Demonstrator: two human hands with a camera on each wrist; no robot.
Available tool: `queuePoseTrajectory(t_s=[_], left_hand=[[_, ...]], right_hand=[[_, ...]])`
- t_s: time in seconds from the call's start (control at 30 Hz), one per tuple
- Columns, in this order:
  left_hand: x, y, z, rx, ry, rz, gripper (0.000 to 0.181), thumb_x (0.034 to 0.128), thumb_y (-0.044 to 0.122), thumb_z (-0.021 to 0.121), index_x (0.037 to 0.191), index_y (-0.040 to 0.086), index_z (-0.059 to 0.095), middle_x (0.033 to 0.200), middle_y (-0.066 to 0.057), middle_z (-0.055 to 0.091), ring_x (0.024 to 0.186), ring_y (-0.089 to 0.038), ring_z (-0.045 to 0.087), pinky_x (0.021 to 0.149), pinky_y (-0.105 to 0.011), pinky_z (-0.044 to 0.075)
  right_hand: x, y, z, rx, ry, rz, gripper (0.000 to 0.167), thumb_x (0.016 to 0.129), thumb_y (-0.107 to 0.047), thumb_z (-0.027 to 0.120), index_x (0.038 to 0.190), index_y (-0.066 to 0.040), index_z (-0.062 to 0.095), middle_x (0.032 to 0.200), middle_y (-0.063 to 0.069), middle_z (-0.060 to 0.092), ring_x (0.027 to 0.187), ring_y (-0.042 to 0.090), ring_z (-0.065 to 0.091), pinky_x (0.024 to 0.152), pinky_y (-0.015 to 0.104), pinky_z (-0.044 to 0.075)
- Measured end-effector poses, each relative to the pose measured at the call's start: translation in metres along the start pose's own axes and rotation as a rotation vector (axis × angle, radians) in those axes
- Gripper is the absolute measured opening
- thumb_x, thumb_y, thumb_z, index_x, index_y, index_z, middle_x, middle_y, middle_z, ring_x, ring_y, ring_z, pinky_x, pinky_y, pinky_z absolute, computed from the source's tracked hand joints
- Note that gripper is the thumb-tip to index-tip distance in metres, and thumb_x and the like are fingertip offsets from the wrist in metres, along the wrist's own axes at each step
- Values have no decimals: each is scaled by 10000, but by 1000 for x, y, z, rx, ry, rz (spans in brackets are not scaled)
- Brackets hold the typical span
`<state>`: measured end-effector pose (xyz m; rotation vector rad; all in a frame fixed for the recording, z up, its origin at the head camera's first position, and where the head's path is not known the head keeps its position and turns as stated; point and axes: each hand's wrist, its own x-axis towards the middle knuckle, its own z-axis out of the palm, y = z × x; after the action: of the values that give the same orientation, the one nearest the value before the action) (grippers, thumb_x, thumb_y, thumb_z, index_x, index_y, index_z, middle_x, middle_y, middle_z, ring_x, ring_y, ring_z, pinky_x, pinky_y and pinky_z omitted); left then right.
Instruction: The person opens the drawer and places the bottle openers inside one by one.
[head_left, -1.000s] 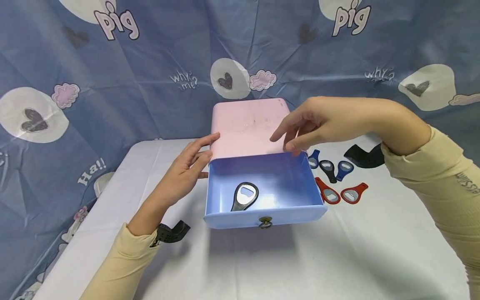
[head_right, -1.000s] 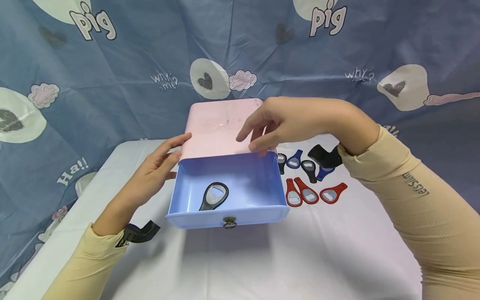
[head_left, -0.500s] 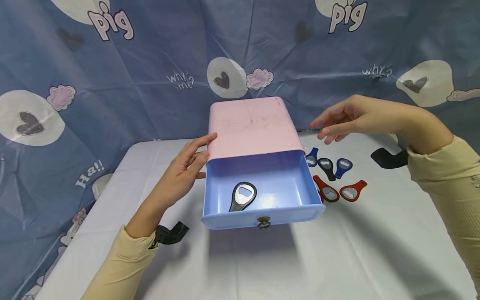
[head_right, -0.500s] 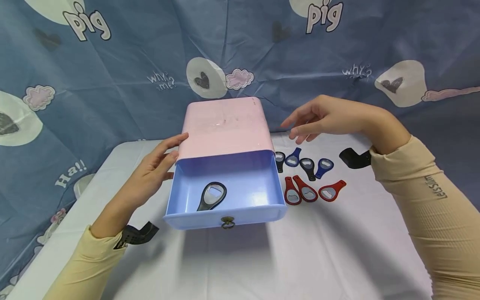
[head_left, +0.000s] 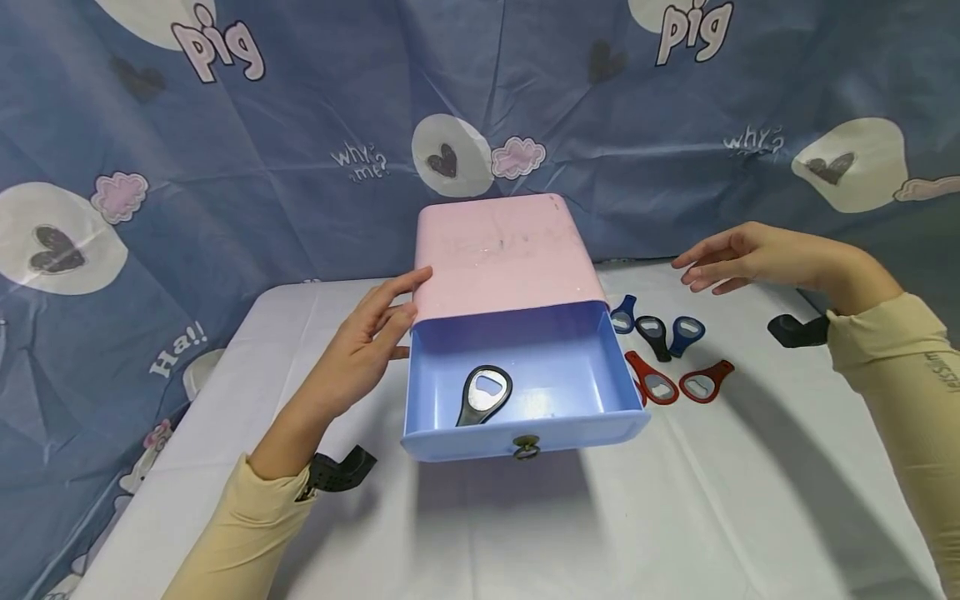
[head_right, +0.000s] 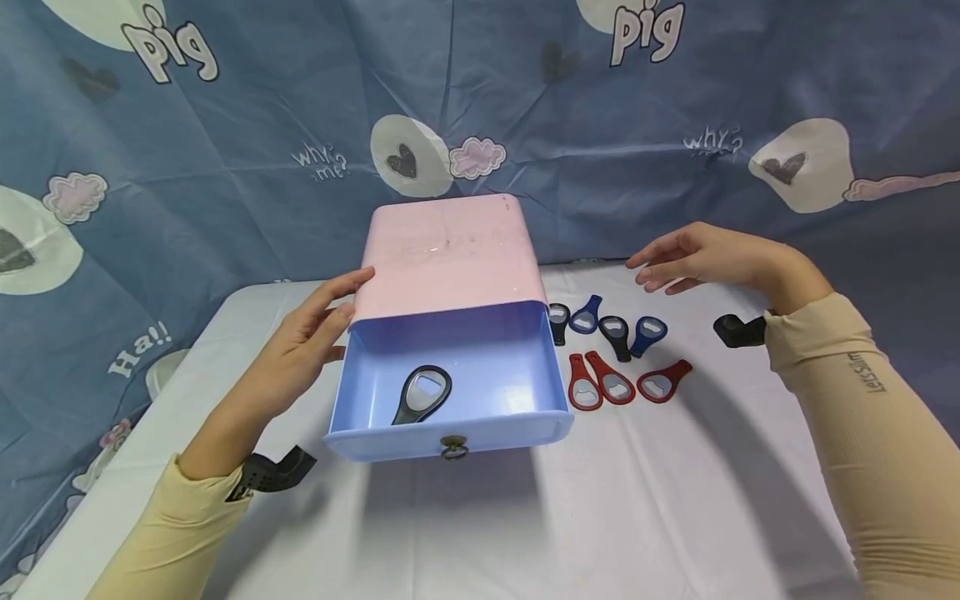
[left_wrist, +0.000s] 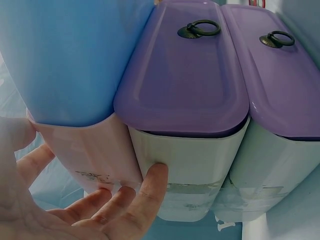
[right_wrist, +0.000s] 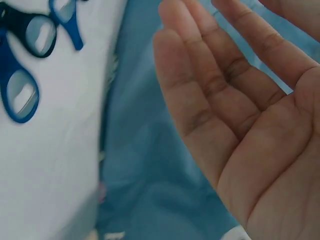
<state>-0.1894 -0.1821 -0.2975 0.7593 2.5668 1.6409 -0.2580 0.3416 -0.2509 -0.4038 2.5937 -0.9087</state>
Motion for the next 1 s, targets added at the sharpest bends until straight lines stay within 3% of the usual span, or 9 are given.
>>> queuePoseTrajectory(t_s=[0.3, 0.53, 0.7, 1.0], left_hand=[[-1, 1, 0, 2, 0, -6, 486, 1161, 337, 484, 1643, 367, 432, 1704, -10, 361, 1489, -353, 524, 1033, -643, 590], [-1, 0, 0, 8, 3, -8, 485, 1161, 333, 483, 1643, 361, 434, 1701, -12, 366, 1483, -347, 528, 1021, -617, 605], [0, 0, 0, 9, 3, -4, 485, 1162, 327, 480, 1644, 354, 434, 1698, -19, 369, 1480, -350, 530, 1016, -617, 607], [0, 0, 0, 5, 3, -6, 481, 1162, 333, 481, 1640, 363, 438, 1695, -9, 373, 1485, -346, 525, 1025, -624, 600]], right_hand=[[18, 53, -1, 115, -96, 176, 592, 1138, -304, 560, 1597, 47, 431, 1289, 28, 731, 1097, 88, 719, 1032, 363, 624], [22, 77, 9, 234, -162, 316, 682, 1125, -345, 579, 1609, 80, 355, 1161, 3, 736, 1095, 146, 700, 1034, 352, 612], [26, 87, 15, 298, -204, 362, 616, 1149, -311, 521, 1588, 91, 362, 1043, -51, 733, 1017, 96, 698, 961, 307, 607], [33, 94, 27, 352, -207, 398, 378, 1147, -252, 511, 1411, 16, 553, 917, -74, 744, 888, 57, 702, 821, 248, 602]])
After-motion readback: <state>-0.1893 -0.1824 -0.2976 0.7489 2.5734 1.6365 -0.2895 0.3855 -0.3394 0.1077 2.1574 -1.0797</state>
